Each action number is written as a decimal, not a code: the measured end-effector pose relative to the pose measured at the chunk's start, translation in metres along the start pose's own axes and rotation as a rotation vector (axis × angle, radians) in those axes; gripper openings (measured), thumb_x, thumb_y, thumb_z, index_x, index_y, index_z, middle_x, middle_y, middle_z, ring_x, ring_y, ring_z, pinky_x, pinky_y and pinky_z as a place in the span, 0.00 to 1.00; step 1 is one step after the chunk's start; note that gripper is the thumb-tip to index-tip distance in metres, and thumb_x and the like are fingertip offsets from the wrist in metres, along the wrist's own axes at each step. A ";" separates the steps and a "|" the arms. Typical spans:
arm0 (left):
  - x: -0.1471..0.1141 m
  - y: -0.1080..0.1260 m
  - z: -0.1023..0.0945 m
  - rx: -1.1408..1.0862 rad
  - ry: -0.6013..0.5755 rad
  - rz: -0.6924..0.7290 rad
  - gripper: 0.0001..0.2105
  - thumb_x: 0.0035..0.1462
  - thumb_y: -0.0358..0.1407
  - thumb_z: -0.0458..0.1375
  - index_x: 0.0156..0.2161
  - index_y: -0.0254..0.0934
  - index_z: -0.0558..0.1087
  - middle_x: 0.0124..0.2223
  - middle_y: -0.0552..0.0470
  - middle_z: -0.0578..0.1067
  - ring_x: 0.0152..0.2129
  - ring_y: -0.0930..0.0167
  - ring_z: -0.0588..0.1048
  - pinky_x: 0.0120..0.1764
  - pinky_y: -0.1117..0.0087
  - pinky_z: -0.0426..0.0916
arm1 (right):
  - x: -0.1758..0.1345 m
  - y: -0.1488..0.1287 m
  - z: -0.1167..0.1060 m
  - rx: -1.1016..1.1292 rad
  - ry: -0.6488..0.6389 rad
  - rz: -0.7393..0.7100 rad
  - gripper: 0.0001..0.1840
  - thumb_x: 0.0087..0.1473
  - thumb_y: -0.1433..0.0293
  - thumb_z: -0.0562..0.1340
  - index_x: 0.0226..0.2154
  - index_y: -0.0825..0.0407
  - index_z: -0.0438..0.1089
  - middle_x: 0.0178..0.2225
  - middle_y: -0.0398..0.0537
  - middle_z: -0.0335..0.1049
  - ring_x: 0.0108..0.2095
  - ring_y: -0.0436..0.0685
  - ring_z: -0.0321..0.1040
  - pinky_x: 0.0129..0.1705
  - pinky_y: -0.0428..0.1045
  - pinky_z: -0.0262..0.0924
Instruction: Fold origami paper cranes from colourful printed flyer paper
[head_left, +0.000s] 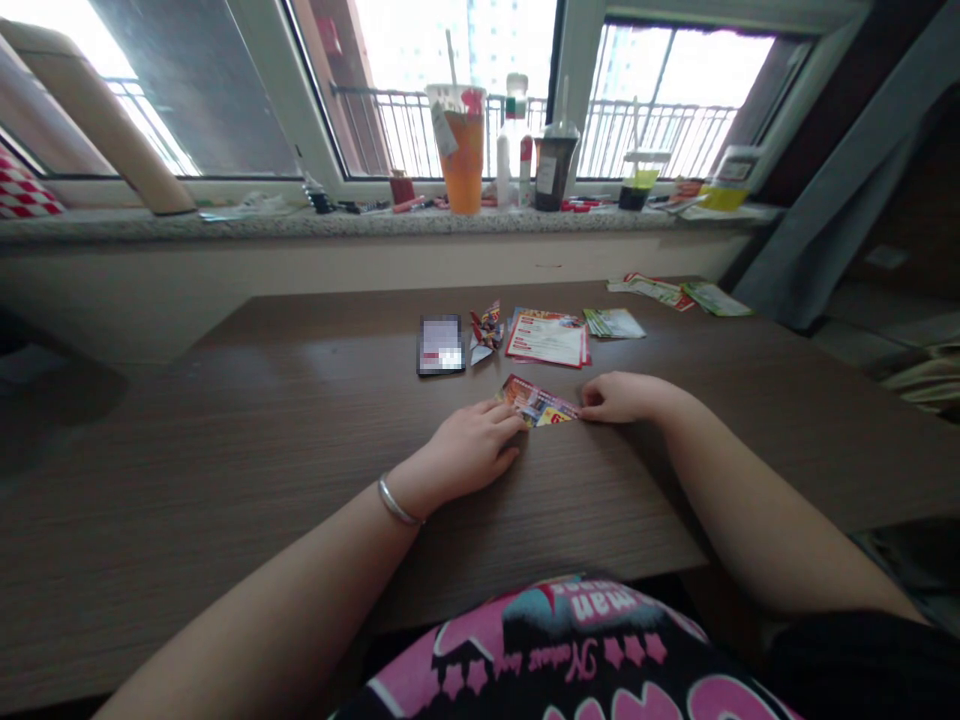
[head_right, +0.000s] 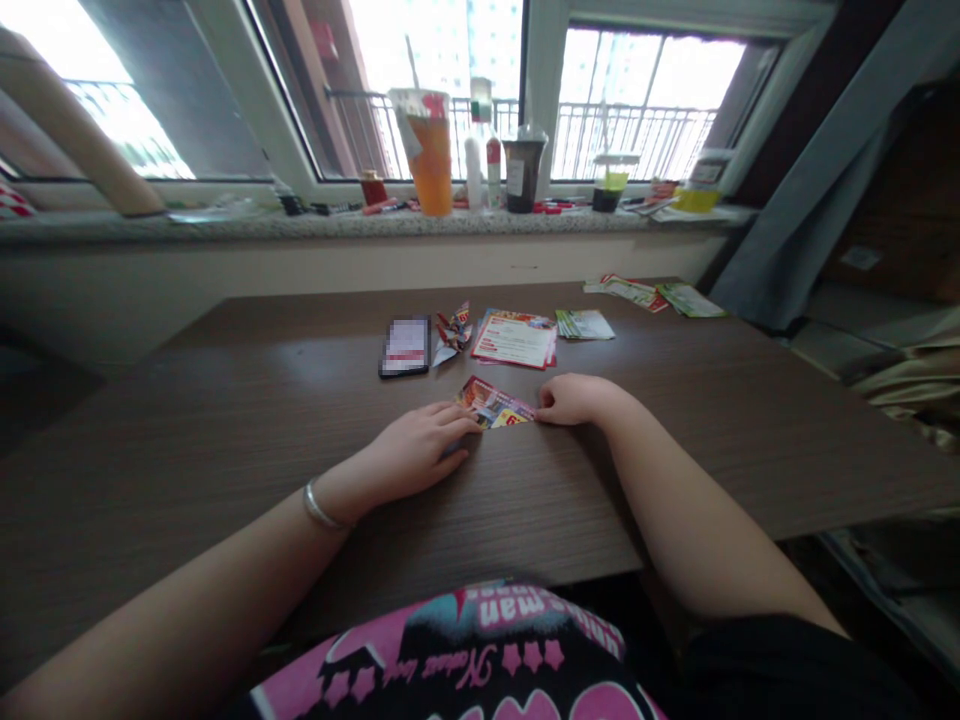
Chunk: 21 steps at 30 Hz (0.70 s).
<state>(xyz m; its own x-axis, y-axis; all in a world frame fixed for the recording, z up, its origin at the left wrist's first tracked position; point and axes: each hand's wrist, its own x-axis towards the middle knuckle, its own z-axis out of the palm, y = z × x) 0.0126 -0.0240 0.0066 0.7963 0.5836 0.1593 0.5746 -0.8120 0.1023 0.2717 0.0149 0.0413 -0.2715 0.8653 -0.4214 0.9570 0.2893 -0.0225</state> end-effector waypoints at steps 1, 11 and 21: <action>0.000 0.000 0.000 0.002 0.000 0.001 0.14 0.61 0.35 0.53 0.51 0.38 0.69 0.52 0.46 0.72 0.52 0.63 0.68 0.55 0.59 0.64 | 0.001 0.002 0.000 0.029 -0.011 -0.010 0.22 0.58 0.53 0.54 0.37 0.51 0.75 0.38 0.51 0.76 0.36 0.58 0.71 0.33 0.48 0.58; 0.002 0.001 -0.001 0.015 0.005 -0.001 0.14 0.61 0.35 0.53 0.51 0.38 0.69 0.51 0.46 0.72 0.52 0.63 0.69 0.56 0.59 0.64 | 0.007 0.011 0.003 0.043 -0.016 0.037 0.19 0.54 0.53 0.58 0.37 0.51 0.74 0.37 0.49 0.76 0.35 0.56 0.70 0.31 0.47 0.56; 0.002 0.003 -0.002 0.011 0.017 -0.011 0.13 0.61 0.35 0.53 0.50 0.39 0.69 0.51 0.46 0.73 0.51 0.63 0.69 0.55 0.58 0.64 | 0.009 0.015 0.001 0.064 -0.034 0.064 0.18 0.54 0.56 0.57 0.36 0.51 0.75 0.37 0.50 0.76 0.36 0.58 0.71 0.32 0.49 0.58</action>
<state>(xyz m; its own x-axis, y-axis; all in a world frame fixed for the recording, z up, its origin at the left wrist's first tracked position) 0.0154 -0.0249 0.0087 0.7867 0.5920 0.1750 0.5853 -0.8054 0.0934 0.2841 0.0265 0.0361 -0.2075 0.8666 -0.4538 0.9770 0.2067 -0.0521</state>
